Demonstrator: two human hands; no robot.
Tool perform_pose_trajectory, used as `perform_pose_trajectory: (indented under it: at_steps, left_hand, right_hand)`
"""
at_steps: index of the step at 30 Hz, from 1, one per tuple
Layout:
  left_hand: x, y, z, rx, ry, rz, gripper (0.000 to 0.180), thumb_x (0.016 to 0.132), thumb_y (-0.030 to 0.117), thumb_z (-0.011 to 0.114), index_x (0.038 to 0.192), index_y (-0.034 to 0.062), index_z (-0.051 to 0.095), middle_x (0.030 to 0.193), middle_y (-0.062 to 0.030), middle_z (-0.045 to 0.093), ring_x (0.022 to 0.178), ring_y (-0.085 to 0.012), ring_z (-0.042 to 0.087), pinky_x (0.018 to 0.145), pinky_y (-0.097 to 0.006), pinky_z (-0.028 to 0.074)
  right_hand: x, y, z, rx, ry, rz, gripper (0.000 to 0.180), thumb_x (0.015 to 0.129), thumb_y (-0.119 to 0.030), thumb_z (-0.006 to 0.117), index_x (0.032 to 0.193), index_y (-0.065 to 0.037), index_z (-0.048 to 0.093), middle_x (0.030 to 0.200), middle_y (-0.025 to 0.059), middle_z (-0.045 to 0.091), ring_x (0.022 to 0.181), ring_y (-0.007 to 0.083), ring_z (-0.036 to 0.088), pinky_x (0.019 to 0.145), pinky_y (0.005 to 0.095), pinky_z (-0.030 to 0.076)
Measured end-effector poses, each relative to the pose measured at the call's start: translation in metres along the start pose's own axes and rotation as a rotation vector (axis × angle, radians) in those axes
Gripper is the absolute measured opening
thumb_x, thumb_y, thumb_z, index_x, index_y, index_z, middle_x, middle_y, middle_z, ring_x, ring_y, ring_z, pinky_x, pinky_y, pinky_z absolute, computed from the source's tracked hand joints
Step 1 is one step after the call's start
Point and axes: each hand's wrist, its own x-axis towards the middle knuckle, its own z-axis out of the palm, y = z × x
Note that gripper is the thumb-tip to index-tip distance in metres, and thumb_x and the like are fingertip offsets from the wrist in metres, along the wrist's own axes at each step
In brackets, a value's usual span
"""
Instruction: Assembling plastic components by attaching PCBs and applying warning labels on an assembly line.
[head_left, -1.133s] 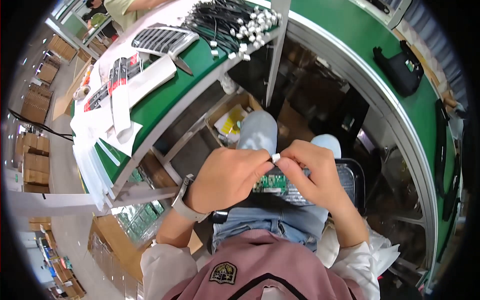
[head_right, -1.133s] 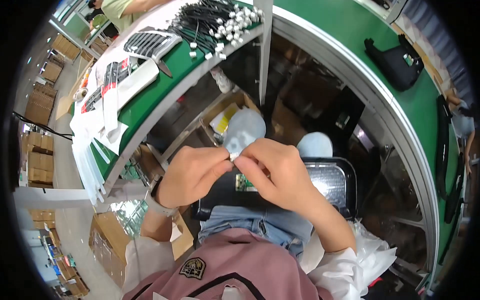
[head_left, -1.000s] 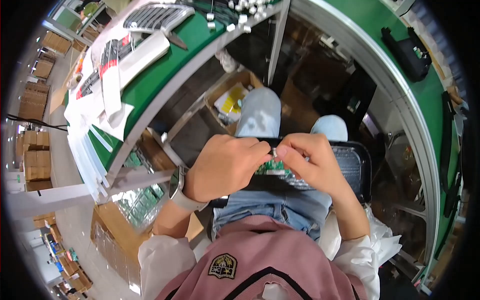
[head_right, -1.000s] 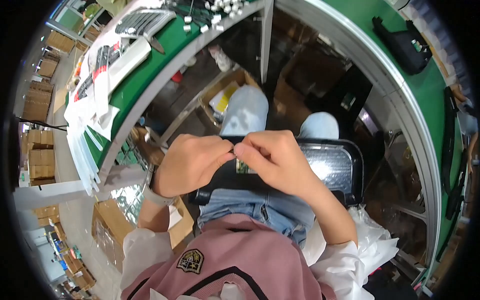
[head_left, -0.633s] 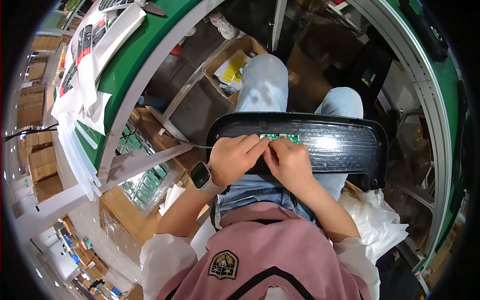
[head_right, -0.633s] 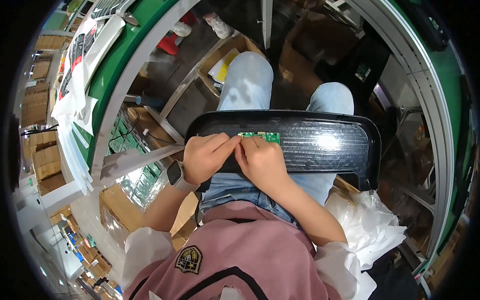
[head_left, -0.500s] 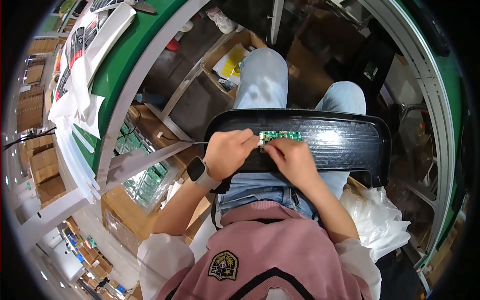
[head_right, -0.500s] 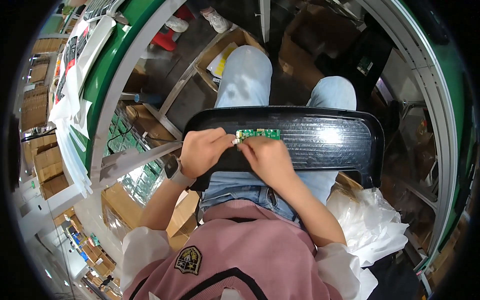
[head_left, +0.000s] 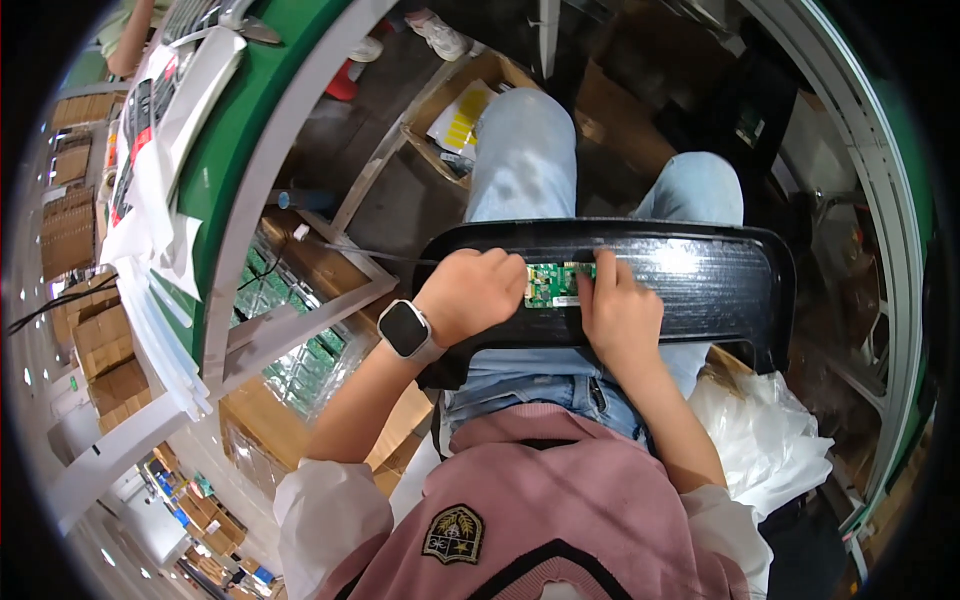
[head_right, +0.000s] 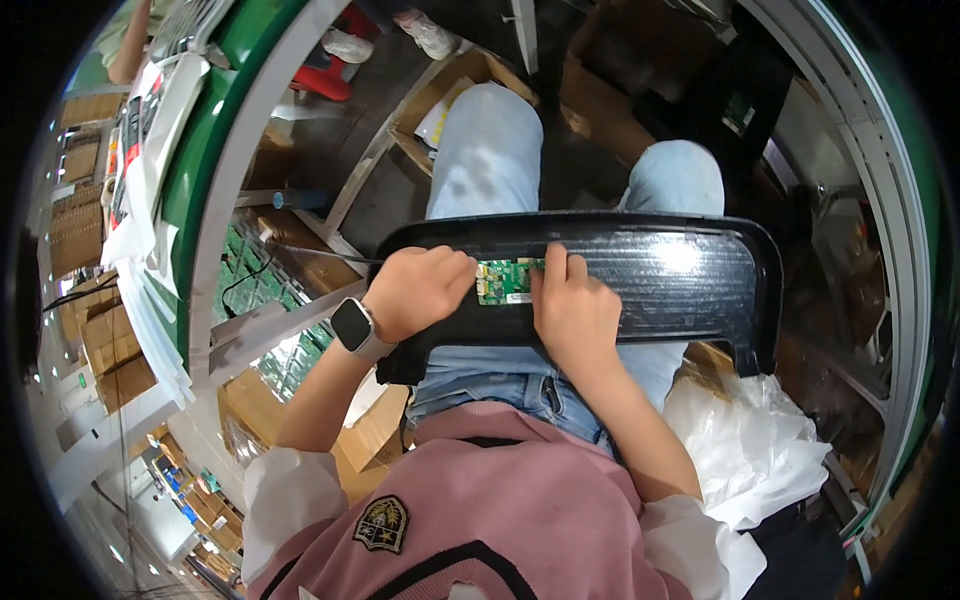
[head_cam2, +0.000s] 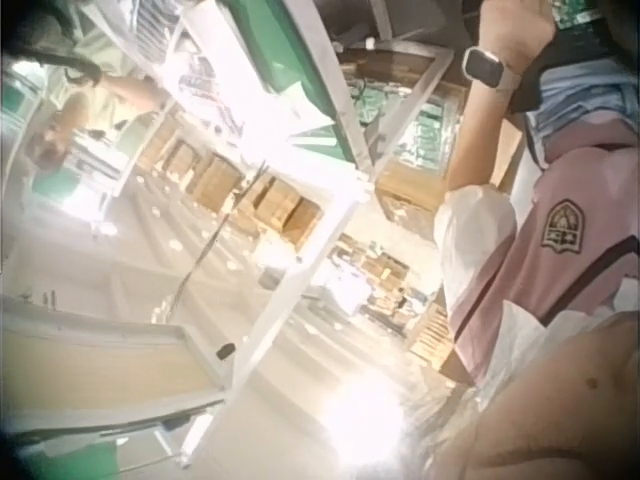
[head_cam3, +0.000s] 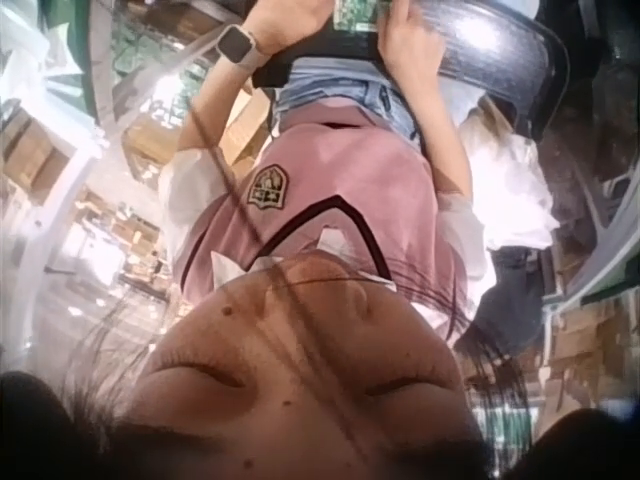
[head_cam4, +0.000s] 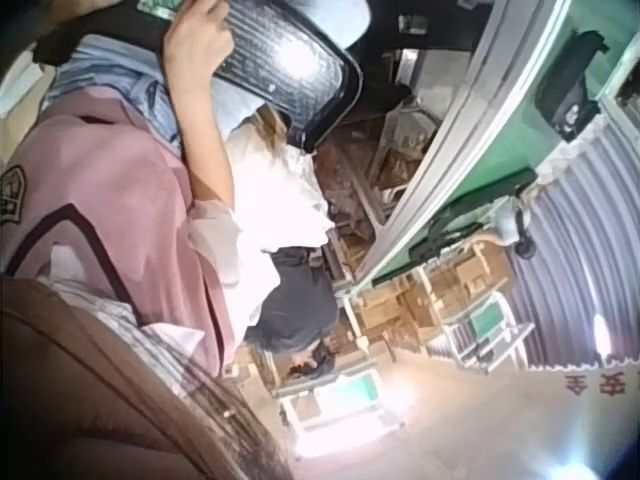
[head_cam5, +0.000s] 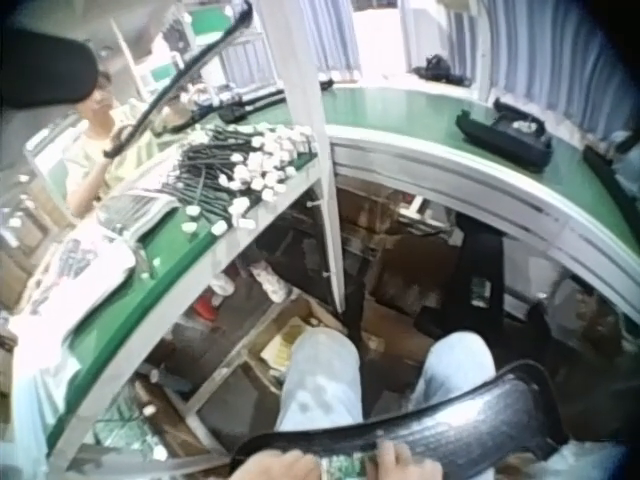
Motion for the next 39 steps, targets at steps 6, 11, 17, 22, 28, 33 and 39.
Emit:
perform_pose_trajectory:
  at_steps: [6, 11, 17, 22, 28, 33, 39]
  left_hand:
    - [0.008, -0.01, 0.022, 0.043, 0.256, 0.187, 0.021, 0.074, 0.016, 0.061, 0.091, 0.0042, 0.061, 0.071, -0.0017, 0.048, 0.063, -0.0148, 0.051, 0.049, -0.027, 0.044]
    - [0.007, -0.005, -0.017, 0.088, 0.191, 0.141, 0.021, 0.074, 0.019, 0.063, 0.091, 0.0068, 0.063, 0.079, -0.002, 0.052, 0.072, -0.018, 0.055, 0.058, -0.029, 0.046]
    - [-0.055, -0.065, -0.169, 0.241, 1.108, -0.931, 0.014, 0.086, 0.006, 0.06, 0.098, -0.0023, 0.063, 0.091, -0.0209, 0.064, 0.08, -0.0387, 0.062, 0.074, -0.045, 0.052]
    - [-0.16, -0.184, -0.213, 0.019, 0.746, -1.535, 0.051, 0.084, 0.033, 0.07, 0.116, -0.0059, 0.059, 0.103, -0.0257, 0.067, 0.093, -0.0389, 0.065, 0.084, -0.045, 0.051]
    - [-0.149, -0.175, -0.2, -0.487, 1.147, -1.218, 0.033, 0.074, 0.013, 0.081, 0.098, -0.0055, 0.066, 0.085, -0.0108, 0.071, 0.074, -0.0136, 0.067, 0.068, -0.025, 0.052]
    - [-0.084, -0.069, -0.219, -0.652, 1.019, -0.914, 0.025, 0.08, 0.01, 0.078, 0.098, -0.0046, 0.07, 0.084, -0.0055, 0.07, 0.073, -0.0072, 0.064, 0.067, -0.021, 0.052]
    - [-0.036, 0.006, -0.225, -0.57, 0.725, -0.719, 0.03, 0.075, 0.009, 0.078, 0.102, -0.0008, 0.068, 0.083, -0.0076, 0.064, 0.068, -0.0123, 0.056, 0.058, -0.028, 0.043]
  right_hand:
    - [-0.008, 0.002, 0.005, 0.039, 0.01, -0.004, 0.037, 0.09, -0.023, 0.063, 0.118, 0.001, 0.056, 0.088, 0.0167, 0.06, 0.063, 0.0359, 0.064, 0.053, 0.0454, 0.051]
    - [0.001, 0.01, -0.005, 0.021, -0.057, -0.066, 0.035, 0.09, -0.026, 0.062, 0.116, -0.003, 0.054, 0.085, 0.0189, 0.066, 0.065, 0.0384, 0.065, 0.058, 0.049, 0.05]
    - [0.016, 0.011, -0.045, 0.133, -0.15, -0.059, 0.027, 0.085, -0.023, 0.069, 0.105, -0.007, 0.061, 0.075, 0.0155, 0.068, 0.067, 0.0344, 0.067, 0.059, 0.0452, 0.051]
    - [0.025, -0.001, -0.048, 0.172, -0.067, -0.179, 0.026, 0.083, -0.021, 0.069, 0.105, -0.008, 0.063, 0.077, 0.0145, 0.068, 0.067, 0.0348, 0.067, 0.061, 0.0459, 0.051]
    - [0.042, -0.034, -0.073, 0.441, 0.045, -0.36, 0.018, 0.081, -0.015, 0.071, 0.097, -0.006, 0.067, 0.074, 0.0125, 0.066, 0.062, 0.0312, 0.065, 0.057, 0.0402, 0.05]
    - [0.086, -0.113, -0.134, 0.697, 0.376, -0.756, 0.025, 0.077, 0.005, 0.07, 0.1, -0.004, 0.066, 0.083, 0.0111, 0.062, 0.066, 0.0287, 0.061, 0.061, 0.039, 0.05]
    - [0.117, -0.158, -0.17, 0.754, 0.582, -0.965, 0.028, 0.075, 0.004, 0.07, 0.101, -0.004, 0.065, 0.095, 0.0109, 0.058, 0.083, 0.0296, 0.059, 0.069, 0.0375, 0.049]
